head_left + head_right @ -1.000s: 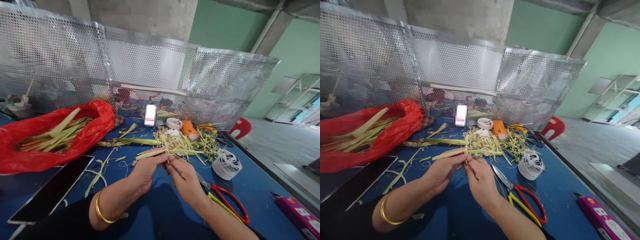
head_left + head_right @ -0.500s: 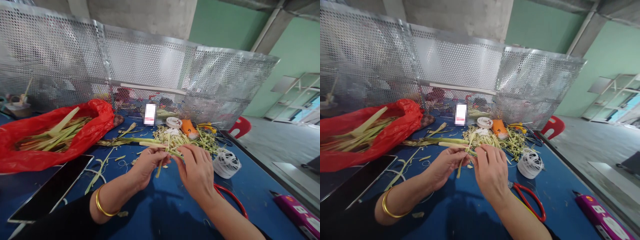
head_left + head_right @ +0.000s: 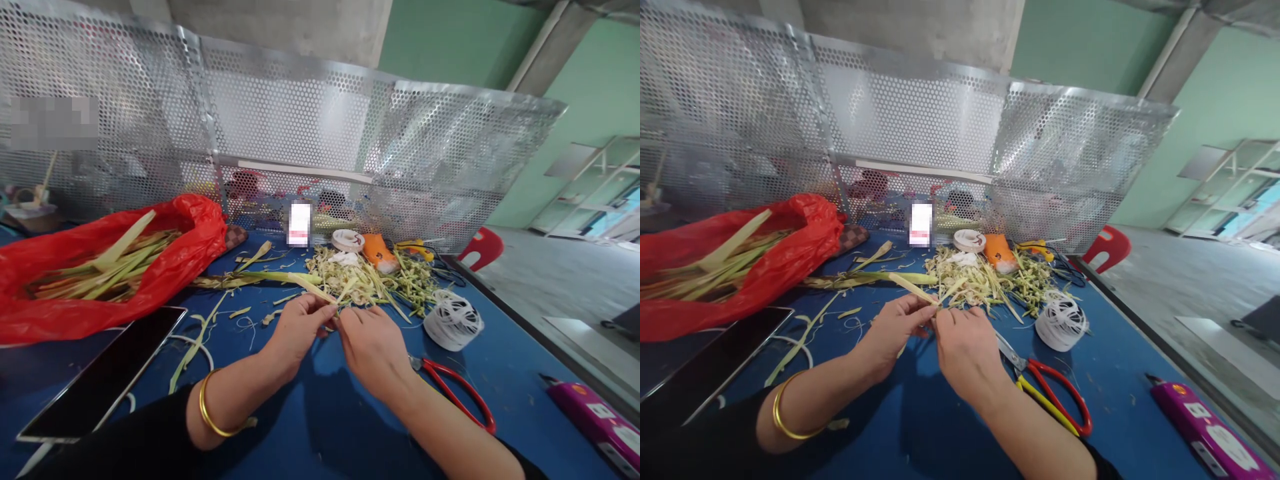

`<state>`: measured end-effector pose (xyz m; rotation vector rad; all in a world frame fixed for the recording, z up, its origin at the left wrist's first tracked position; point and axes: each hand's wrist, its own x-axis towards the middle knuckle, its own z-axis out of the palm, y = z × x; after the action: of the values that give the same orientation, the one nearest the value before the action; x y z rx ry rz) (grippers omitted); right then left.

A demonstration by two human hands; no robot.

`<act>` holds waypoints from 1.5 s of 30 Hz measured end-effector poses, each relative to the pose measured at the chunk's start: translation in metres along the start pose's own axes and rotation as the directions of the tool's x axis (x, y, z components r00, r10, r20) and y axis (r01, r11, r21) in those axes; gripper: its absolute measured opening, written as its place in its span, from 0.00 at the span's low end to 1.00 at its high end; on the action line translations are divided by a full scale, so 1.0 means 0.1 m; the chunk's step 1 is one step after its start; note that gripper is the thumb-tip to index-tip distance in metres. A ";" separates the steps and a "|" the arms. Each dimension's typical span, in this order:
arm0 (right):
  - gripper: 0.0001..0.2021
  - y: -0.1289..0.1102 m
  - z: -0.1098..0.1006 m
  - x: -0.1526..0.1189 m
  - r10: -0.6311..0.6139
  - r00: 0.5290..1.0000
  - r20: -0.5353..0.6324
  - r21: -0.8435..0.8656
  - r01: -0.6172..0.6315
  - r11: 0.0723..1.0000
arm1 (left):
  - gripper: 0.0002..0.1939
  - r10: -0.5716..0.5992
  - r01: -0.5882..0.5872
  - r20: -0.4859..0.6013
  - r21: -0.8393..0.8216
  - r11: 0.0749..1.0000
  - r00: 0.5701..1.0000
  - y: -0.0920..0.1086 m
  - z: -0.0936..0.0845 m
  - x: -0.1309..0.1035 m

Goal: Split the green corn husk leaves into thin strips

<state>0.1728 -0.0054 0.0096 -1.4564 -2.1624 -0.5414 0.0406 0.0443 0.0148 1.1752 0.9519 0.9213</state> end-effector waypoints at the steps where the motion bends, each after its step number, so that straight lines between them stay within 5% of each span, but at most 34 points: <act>1: 0.14 -0.01 0.00 0.00 -0.018 1.000 0.006 0.008 0.018 1.000 | 0.07 0.011 -0.011 -0.022 0.000 1.000 1.000 -0.01 0.01 0.00; 6: 0.15 -0.05 0.00 -0.01 -0.029 0.999 0.045 0.099 0.024 0.995 | 0.09 0.041 -0.041 -0.023 -0.026 0.999 0.999 -0.04 0.01 0.02; 9: 0.17 0.01 0.01 0.01 0.238 0.963 0.129 0.412 -0.271 0.870 | 0.12 0.028 -0.022 0.081 -0.069 0.997 0.996 0.00 -0.03 0.06; 11: 0.18 0.08 0.01 0.03 0.474 0.841 0.260 0.659 -0.513 0.549 | 0.12 0.005 0.005 0.124 -0.074 0.997 0.992 0.05 -0.06 0.07; 13: 0.19 0.15 0.01 0.06 0.576 0.710 0.405 0.801 -0.579 0.150 | 0.11 -0.035 0.044 0.161 -0.051 0.998 0.986 0.10 -0.06 0.06; 16: 0.16 0.21 0.01 0.10 0.521 0.643 0.561 0.823 -0.499 -0.271 | 0.10 -0.106 0.113 0.237 -0.016 0.994 0.966 0.14 -0.07 0.03; 18: 0.15 0.21 0.01 0.10 0.497 0.624 0.604 0.797 -0.458 -0.394 | 0.13 -0.147 0.156 0.280 -0.009 0.988 0.949 0.16 -0.07 0.02; 22: 0.15 0.16 0.00 0.10 0.562 0.620 0.547 0.835 -0.453 -0.313 | 0.16 -0.190 0.187 0.274 0.037 0.982 0.943 0.15 -0.09 0.02; 29: 0.14 0.21 -0.09 0.13 0.533 0.726 0.434 0.862 -0.507 -0.011 | 0.14 -0.252 0.207 0.321 0.167 0.964 0.913 0.05 -0.12 0.05; 36: 0.13 0.13 -0.02 0.11 0.635 0.675 0.376 0.894 -0.444 -0.057 | 0.13 -0.186 0.124 0.370 0.186 0.975 0.910 -0.01 -0.11 0.06; 41: 0.12 0.23 -0.02 0.12 0.568 0.770 0.292 0.899 -0.423 0.112 | 0.13 -0.190 0.198 0.336 0.013 0.980 0.922 0.04 -0.08 0.04; 45: 0.14 0.27 -0.01 0.12 0.360 0.851 0.382 0.890 -0.444 0.104 | 0.11 -0.135 0.195 0.321 -0.162 0.967 0.938 0.07 -0.08 0.05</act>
<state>0.1942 0.0127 0.0194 -1.1219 -1.3635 1.0004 0.0340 0.0523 0.0204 1.0198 0.6813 0.6542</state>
